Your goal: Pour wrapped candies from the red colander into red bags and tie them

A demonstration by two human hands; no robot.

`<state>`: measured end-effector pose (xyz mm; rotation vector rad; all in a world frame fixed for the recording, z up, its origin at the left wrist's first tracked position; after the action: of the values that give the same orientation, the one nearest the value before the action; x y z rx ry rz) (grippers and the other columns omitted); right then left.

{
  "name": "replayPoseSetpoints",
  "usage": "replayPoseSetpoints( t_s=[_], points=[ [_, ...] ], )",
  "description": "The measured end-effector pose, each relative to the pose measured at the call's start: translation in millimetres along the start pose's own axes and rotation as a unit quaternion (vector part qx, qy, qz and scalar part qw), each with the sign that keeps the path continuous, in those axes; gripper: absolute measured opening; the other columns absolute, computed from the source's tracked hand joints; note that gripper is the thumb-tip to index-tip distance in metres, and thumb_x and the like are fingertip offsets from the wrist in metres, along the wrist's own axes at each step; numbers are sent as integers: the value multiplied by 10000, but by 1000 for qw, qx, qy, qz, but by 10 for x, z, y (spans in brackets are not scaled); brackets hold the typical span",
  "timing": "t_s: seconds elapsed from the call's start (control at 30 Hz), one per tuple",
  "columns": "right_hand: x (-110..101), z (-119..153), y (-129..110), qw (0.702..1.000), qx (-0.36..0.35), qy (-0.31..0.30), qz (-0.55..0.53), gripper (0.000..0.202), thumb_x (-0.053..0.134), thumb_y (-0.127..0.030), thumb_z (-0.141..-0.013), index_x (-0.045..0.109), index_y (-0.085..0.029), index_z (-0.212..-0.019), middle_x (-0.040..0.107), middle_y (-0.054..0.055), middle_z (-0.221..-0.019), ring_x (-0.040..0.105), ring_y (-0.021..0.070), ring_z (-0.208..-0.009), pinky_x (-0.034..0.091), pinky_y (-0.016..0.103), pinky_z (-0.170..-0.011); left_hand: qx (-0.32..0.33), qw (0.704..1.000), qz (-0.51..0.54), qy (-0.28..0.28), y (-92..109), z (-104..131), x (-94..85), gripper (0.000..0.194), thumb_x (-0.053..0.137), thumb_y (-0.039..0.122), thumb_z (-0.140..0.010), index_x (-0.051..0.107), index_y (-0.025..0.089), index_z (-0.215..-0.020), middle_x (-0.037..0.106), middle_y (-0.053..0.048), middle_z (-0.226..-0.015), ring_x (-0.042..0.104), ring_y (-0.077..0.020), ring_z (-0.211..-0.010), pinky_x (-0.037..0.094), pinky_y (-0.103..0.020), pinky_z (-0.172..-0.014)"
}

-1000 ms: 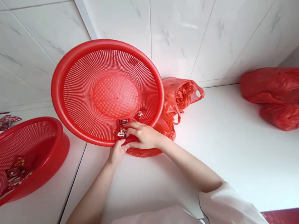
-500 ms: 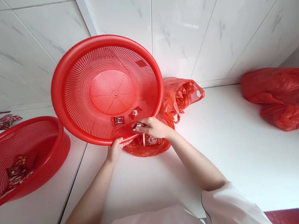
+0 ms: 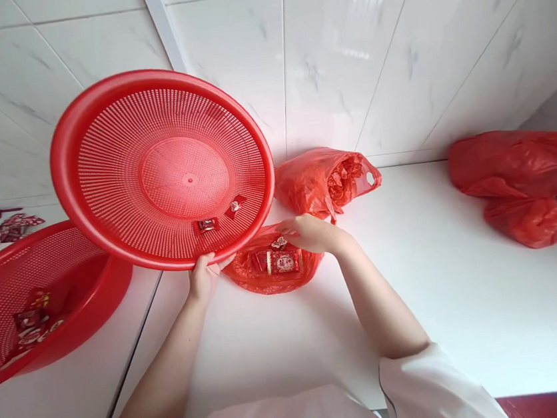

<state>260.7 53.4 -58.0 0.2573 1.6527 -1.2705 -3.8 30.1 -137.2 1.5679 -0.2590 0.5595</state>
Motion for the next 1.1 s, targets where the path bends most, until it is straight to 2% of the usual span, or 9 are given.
replayPoseSetpoints(
  t_s=[0.17, 0.3, 0.37, 0.43, 0.5, 0.63, 0.73, 0.87, 1.1],
  points=[
    [-42, -30, -161, 981, -115, 157, -18, 293, 425, -238, -936, 638, -241, -1137, 686, 44, -1105, 652, 211, -996, 516, 354, -883, -47, 997, 2, -56, -73, 151, 133, 254, 629, 188, -730, 621, 175, -983, 669, -55, -1046, 615, -280, -1049, 537, -537, -885],
    [130, -180, -135, 962, -123, 233, 65, 395, 453, -330, -942, 521, -183, -1302, 484, 127, -1405, 435, 272, -1312, 339, 492, -1095, -92, 990, -13, -104, -155, 258, 206, 303, 624, 215, -750, 635, 164, -1048, 682, -77, -1088, 600, -320, -1105, 523, -553, -897],
    [239, -245, -86, 962, -100, 222, 122, 520, 481, -412, -927, 446, -142, -1369, 415, 166, -1454, 315, 304, -1387, 171, 574, -1146, -100, 988, -26, -115, -187, 279, 213, 365, 624, 225, -757, 623, 166, -1117, 673, -85, -1132, 595, -325, -1120, 523, -546, -902],
    [325, -281, -49, 969, -89, 174, 148, 542, 491, -447, -916, 461, -132, -1356, 473, 178, -1401, 355, 317, -1361, 99, 608, -1141, -103, 987, -41, -118, -209, 277, 204, 394, 623, 231, -761, 614, 161, -1149, 657, -93, -1177, 598, -325, -1119, 526, -537, -903],
    [374, -286, -43, 980, -99, 103, 137, 470, 532, -435, -894, 545, -161, -1275, 570, 152, -1288, 487, 300, -1248, 211, 577, -1118, -109, 986, -47, -119, -220, 262, 189, 392, 619, 231, -760, 617, 146, -1142, 645, -104, -1203, 606, -328, -1107, 528, -533, -898],
    [368, -248, -114, 988, -150, -12, 42, 386, 661, -258, -789, 622, -202, -1169, 640, 95, -1148, 610, 221, -1028, 483, 336, -878, -121, 985, -28, -116, -211, 231, 175, 371, 605, 215, -752, 625, 118, -1110, 664, -116, -1151, 613, -327, -1095, 520, -539, -909],
    [303, -217, -180, 985, -173, -1, -26, 246, 539, -181, -864, 666, -202, -1074, 693, 50, -1004, 640, 161, -869, 484, 258, -761, -107, 988, -13, -107, -180, 207, 170, 339, 596, 201, -751, 630, 136, -1082, 670, -101, -1129, 614, -315, -1091, 522, -540, -905],
    [184, -166, -221, 984, -145, 77, -62, 289, 432, -309, -952, 673, -180, -1046, 697, 26, -806, 608, 141, -674, 470, 256, -636, -81, 994, -2, -76, -132, 143, 127, 312, 602, 188, -734, 628, 158, -1044, 670, -77, -1107, 616, -294, -1073, 534, -529, -889],
    [223, -155, -183, 986, -152, 38, -52, 400, 453, -163, -903, 599, -298, -1250, 706, 1, -1094, 665, 178, -923, 518, 307, -821, -3, 1000, -6, 7, -18, 16, 14, 271, 607, 192, -703, 619, 190, -973, 667, -42, -1048, 603, -262, -1063, 522, -523, -902]
  ],
)
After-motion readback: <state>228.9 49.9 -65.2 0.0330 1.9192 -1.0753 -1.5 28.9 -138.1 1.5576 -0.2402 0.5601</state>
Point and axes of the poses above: each hand's wrist, its own z-axis away from the middle knuckle, its own x-axis out of the palm, y = z × x, the point moved 2 cm from there along -z, towards the middle knuckle
